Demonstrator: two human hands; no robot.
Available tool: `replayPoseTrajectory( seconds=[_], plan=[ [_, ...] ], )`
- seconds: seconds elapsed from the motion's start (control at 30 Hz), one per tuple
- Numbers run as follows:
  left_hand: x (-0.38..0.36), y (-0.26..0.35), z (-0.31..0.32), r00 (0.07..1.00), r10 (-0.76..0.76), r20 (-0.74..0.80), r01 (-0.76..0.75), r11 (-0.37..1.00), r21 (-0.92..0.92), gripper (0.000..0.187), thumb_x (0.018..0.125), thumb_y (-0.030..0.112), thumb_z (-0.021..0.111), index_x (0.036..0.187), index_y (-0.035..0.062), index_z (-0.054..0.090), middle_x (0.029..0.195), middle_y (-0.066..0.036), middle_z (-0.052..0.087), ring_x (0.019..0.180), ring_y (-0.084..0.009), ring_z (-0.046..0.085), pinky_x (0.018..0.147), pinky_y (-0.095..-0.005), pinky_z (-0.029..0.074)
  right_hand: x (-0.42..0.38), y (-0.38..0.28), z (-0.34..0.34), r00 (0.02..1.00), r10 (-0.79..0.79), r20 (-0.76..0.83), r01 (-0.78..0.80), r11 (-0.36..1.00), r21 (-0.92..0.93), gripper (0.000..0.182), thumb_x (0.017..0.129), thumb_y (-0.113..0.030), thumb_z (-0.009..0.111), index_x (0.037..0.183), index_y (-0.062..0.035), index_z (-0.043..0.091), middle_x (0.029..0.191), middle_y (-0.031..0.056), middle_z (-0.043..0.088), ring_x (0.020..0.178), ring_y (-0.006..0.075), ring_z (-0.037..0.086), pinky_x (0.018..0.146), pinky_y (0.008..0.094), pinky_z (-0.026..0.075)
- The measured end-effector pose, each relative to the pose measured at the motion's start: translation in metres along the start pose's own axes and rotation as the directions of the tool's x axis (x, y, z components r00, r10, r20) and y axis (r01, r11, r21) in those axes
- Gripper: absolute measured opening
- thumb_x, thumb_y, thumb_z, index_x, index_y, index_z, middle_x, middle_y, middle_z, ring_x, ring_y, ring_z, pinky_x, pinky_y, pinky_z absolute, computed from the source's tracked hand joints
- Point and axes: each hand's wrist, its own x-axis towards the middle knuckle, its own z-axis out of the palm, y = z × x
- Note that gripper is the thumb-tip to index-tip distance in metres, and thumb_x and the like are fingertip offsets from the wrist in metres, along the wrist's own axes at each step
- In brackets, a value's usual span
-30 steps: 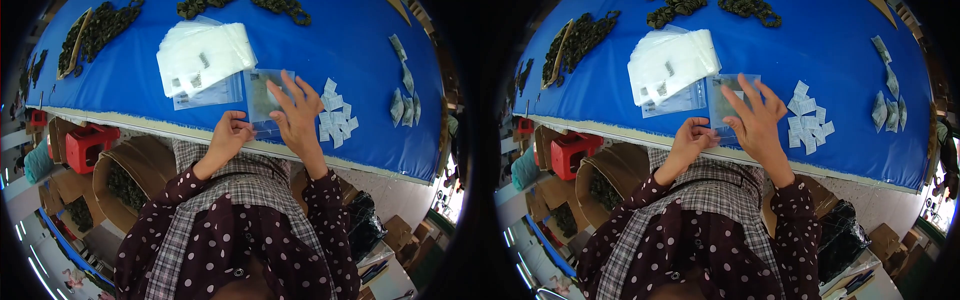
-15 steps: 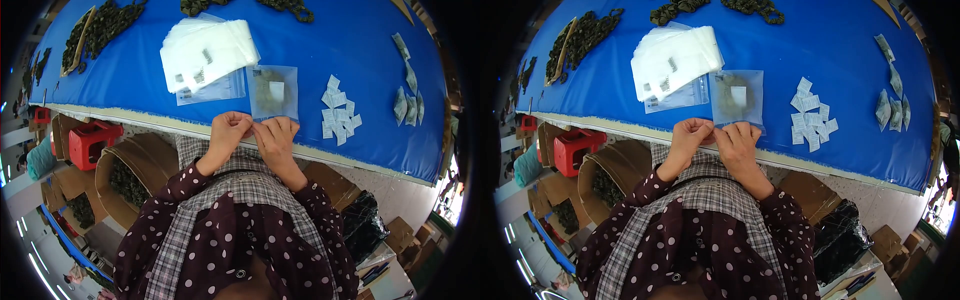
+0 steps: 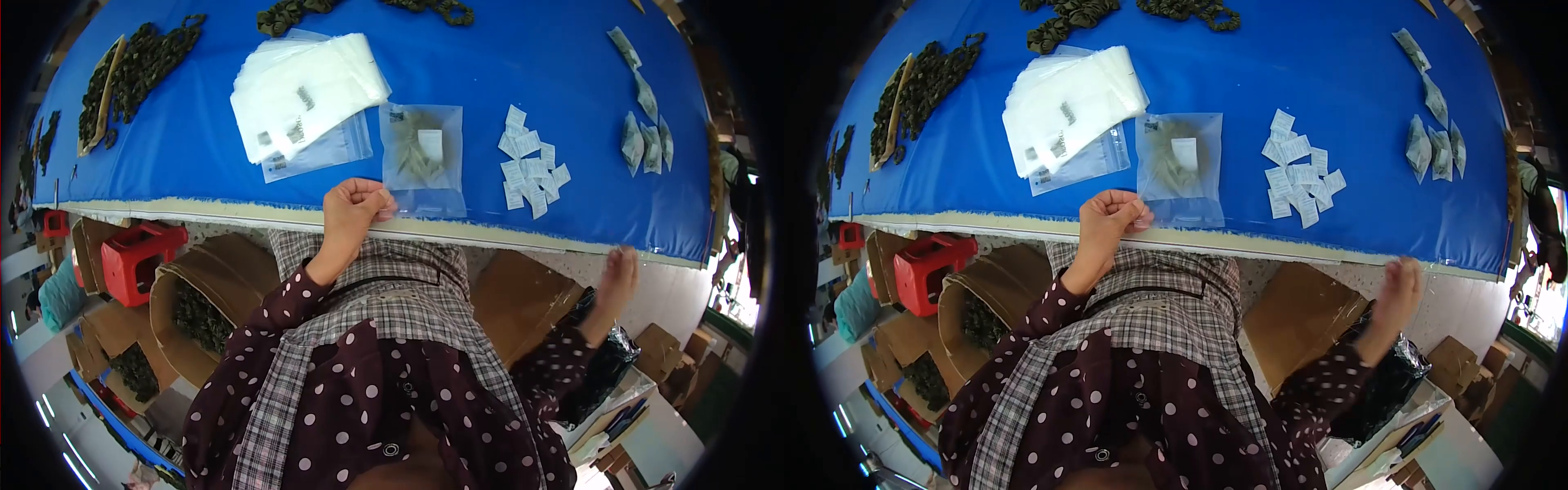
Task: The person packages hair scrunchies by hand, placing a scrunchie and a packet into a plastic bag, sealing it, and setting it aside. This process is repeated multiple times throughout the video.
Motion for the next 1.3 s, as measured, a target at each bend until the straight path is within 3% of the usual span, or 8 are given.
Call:
replayPoseTrajectory(
  seconds=[0.03,0.1,0.23,0.4,0.6,0.73,1.0,1.3],
  plan=[
    [-0.002,0.002,-0.003,1.000,-0.022,0.016,0.022,1.000,0.015,0.015,0.089,-0.007,0.065,0.104,-0.0053,0.064,0.086,-0.011,0.071,0.065,-0.0137,0.064,0.063,-0.0226,0.054,0.001,-0.002,-0.057,0.992,0.097,-0.077,-0.119,0.921,-0.372,0.021,0.098,-0.015,0.060,0.113,-0.0017,0.066,0.105,0.0107,0.070,0.091,0.0182,0.066,0.079,0.0283,0.051],
    [-0.003,0.004,-0.003,0.999,-0.035,0.036,0.034,0.999,0.017,0.017,0.089,-0.008,0.063,0.105,-0.0040,0.064,0.090,-0.011,0.070,0.067,-0.0144,0.064,0.064,-0.0237,0.054,0.001,0.001,-0.057,0.996,-0.001,-0.085,-0.039,0.884,-0.466,0.020,0.098,-0.015,0.061,0.112,-0.0027,0.067,0.105,0.0099,0.071,0.090,0.0183,0.066,0.078,0.0284,0.051],
    [-0.010,0.005,-0.012,0.781,0.548,0.299,-0.611,0.574,0.545,0.018,0.085,-0.007,0.066,0.102,0.0004,0.065,0.106,-0.010,0.065,0.089,-0.0204,0.064,0.078,-0.0305,0.053,-0.014,0.024,-0.009,0.950,-0.311,-0.005,0.197,0.615,-0.763,0.016,0.096,-0.012,0.064,0.109,-0.0070,0.072,0.104,0.0063,0.073,0.086,0.0187,0.066,0.074,0.0289,0.052],
    [0.018,0.002,-0.018,0.396,0.638,0.660,-0.806,-0.104,0.583,0.024,0.081,-0.007,0.064,0.101,0.0052,0.062,0.114,-0.007,0.059,0.100,-0.0255,0.057,0.088,-0.0367,0.047,-0.030,0.026,0.196,0.436,-0.591,0.678,0.846,0.527,-0.084,0.028,0.086,0.002,0.072,0.111,-0.0093,0.073,0.113,0.0033,0.064,0.085,0.0174,0.060,0.073,0.0273,0.049],
    [0.036,0.005,-0.017,0.421,0.688,0.591,-0.852,0.078,0.517,0.020,0.080,-0.003,0.066,0.098,0.0048,0.062,0.111,-0.006,0.060,0.101,-0.0267,0.055,0.091,-0.0362,0.044,-0.014,0.023,0.240,0.215,-0.603,0.769,0.881,0.459,0.113,0.017,0.089,0.001,0.070,0.104,-0.0062,0.071,0.112,0.0046,0.064,0.080,0.0168,0.061,0.072,0.0264,0.050],
    [0.064,0.054,0.017,0.373,0.842,0.389,-0.885,0.198,0.421,0.015,0.083,-0.001,0.067,0.094,0.0065,0.060,0.108,-0.004,0.063,0.098,-0.0243,0.055,0.090,-0.0347,0.043,-0.006,-0.011,0.262,0.720,-0.322,0.615,0.253,0.947,0.199,0.008,0.094,0.000,0.066,0.102,-0.0030,0.066,0.107,0.0069,0.066,0.077,0.0155,0.063,0.072,0.0259,0.050],
    [0.072,0.098,0.031,0.497,0.799,0.338,-0.854,0.380,0.356,0.006,0.096,0.004,0.060,0.091,0.0065,0.057,0.093,-0.003,0.067,0.082,-0.0163,0.058,0.082,-0.0280,0.046,-0.001,-0.045,0.284,0.748,-0.456,0.483,0.350,0.889,0.297,0.008,0.100,-0.006,0.060,0.107,-0.0024,0.056,0.098,0.0098,0.070,0.080,0.0160,0.069,0.067,0.0246,0.051],
    [0.015,0.015,-0.021,0.826,0.511,0.237,-0.553,0.657,0.513,0.007,0.091,0.011,0.067,0.089,0.0072,0.062,0.081,-0.002,0.058,0.080,-0.0200,0.049,0.081,-0.0324,0.041,-0.070,0.006,0.257,0.777,-0.035,0.629,0.012,0.999,0.041,0.004,0.102,-0.007,0.057,0.101,-0.0033,0.056,0.089,0.0094,0.071,0.074,0.0136,0.065,0.067,0.0234,0.053]
  ],
)
